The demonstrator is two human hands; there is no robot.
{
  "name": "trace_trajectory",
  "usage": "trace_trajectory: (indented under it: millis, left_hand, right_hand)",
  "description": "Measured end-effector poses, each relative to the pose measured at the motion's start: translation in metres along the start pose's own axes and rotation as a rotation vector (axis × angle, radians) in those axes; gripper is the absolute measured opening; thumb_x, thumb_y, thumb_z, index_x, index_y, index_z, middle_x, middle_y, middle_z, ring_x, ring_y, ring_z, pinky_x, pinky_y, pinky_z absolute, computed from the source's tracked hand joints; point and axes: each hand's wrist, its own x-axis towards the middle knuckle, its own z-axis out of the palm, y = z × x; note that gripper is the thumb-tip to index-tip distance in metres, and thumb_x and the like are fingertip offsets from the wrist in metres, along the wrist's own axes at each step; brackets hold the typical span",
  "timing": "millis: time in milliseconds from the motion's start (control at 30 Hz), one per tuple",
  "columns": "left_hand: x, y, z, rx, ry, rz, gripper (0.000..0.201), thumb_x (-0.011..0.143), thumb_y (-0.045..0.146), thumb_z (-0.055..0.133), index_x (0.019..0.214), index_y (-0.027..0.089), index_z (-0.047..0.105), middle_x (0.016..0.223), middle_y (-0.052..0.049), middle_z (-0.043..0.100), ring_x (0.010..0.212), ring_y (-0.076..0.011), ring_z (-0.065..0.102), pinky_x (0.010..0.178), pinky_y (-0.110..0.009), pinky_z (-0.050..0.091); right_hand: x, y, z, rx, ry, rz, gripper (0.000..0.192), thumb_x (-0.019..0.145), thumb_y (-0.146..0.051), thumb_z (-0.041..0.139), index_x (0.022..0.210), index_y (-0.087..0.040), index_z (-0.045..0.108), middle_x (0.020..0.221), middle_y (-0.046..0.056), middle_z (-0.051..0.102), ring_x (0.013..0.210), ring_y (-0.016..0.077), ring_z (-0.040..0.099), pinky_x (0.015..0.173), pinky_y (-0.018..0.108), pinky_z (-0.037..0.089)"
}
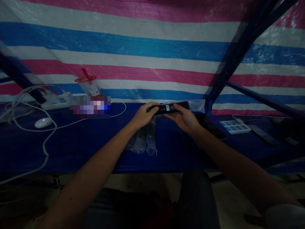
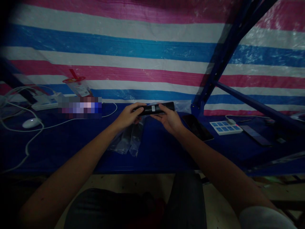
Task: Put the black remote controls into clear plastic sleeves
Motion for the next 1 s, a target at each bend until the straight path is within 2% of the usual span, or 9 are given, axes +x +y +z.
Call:
trace_trajectory:
  millis: [100,200,367,533,733,1000]
  left_hand:
    - [0.0005,0.0058,-0.0002,-0.302,0.006,-0.185,0.028,0.096,0.025,0.051,0.116,0.013,0.067,0.081,-0.008,0.067,0.056,-0.0156,0.063,0.047,-0.025,0.046]
    - [0.0011,0.0083,-0.0029,-0.429,0.004,-0.254,0.022,0.093,0.016,0.056,0.113,0.009,0.063,0.085,-0.011,0.068,0.061,-0.0195,0.069,0.048,-0.027,0.051]
    - [0.0010,0.0071,-0.0057,-0.455,-0.001,-0.285,0.014,0.092,0.006,0.056,0.104,0.003,0.061,0.087,-0.015,0.070,0.066,-0.0205,0.074,0.053,-0.026,0.055]
    - [0.0005,0.0058,-0.0047,-0.448,0.010,-0.290,0.015,0.092,0.005,0.057,0.106,0.004,0.061,0.089,-0.016,0.071,0.068,-0.0198,0.074,0.055,-0.025,0.055]
    - [0.0005,0.0028,-0.0044,-0.430,0.026,-0.261,0.008,0.092,0.006,0.059,0.099,0.007,0.059,0.085,-0.012,0.069,0.065,-0.0191,0.074,0.051,-0.023,0.052]
    - [-0.0002,-0.0007,-0.0030,-0.420,0.040,-0.219,0.010,0.089,0.012,0.066,0.096,0.009,0.060,0.080,-0.009,0.068,0.062,-0.0181,0.072,0.049,-0.022,0.048]
  right_hand:
    - [0.0000,-0.0009,0.0006,0.003,0.000,-0.010,0.008,0.087,-0.022,0.069,0.094,-0.021,0.066,0.095,0.003,0.075,0.095,0.0219,0.071,0.097,0.047,0.057]
    - [0.0001,-0.0009,0.0006,0.002,-0.004,-0.023,0.012,0.085,-0.021,0.072,0.095,-0.021,0.065,0.097,0.004,0.074,0.096,0.0226,0.071,0.096,0.047,0.058]
    - [-0.0017,-0.0003,0.0019,-0.024,0.015,-0.075,0.014,0.083,-0.019,0.073,0.094,-0.021,0.065,0.100,0.004,0.073,0.097,0.0237,0.071,0.094,0.049,0.058]
    - [-0.0038,-0.0006,0.0031,-0.034,0.012,-0.105,0.019,0.080,-0.020,0.077,0.094,-0.022,0.065,0.097,0.003,0.072,0.095,0.0239,0.070,0.094,0.051,0.058]
    - [-0.0039,0.0014,0.0031,-0.040,-0.002,-0.147,0.025,0.077,-0.021,0.079,0.096,-0.023,0.062,0.100,0.002,0.070,0.097,0.0240,0.069,0.093,0.052,0.058]
    - [-0.0035,0.0031,0.0031,-0.048,-0.011,-0.140,0.029,0.074,-0.023,0.081,0.094,-0.024,0.061,0.098,0.001,0.070,0.096,0.0230,0.069,0.091,0.049,0.059]
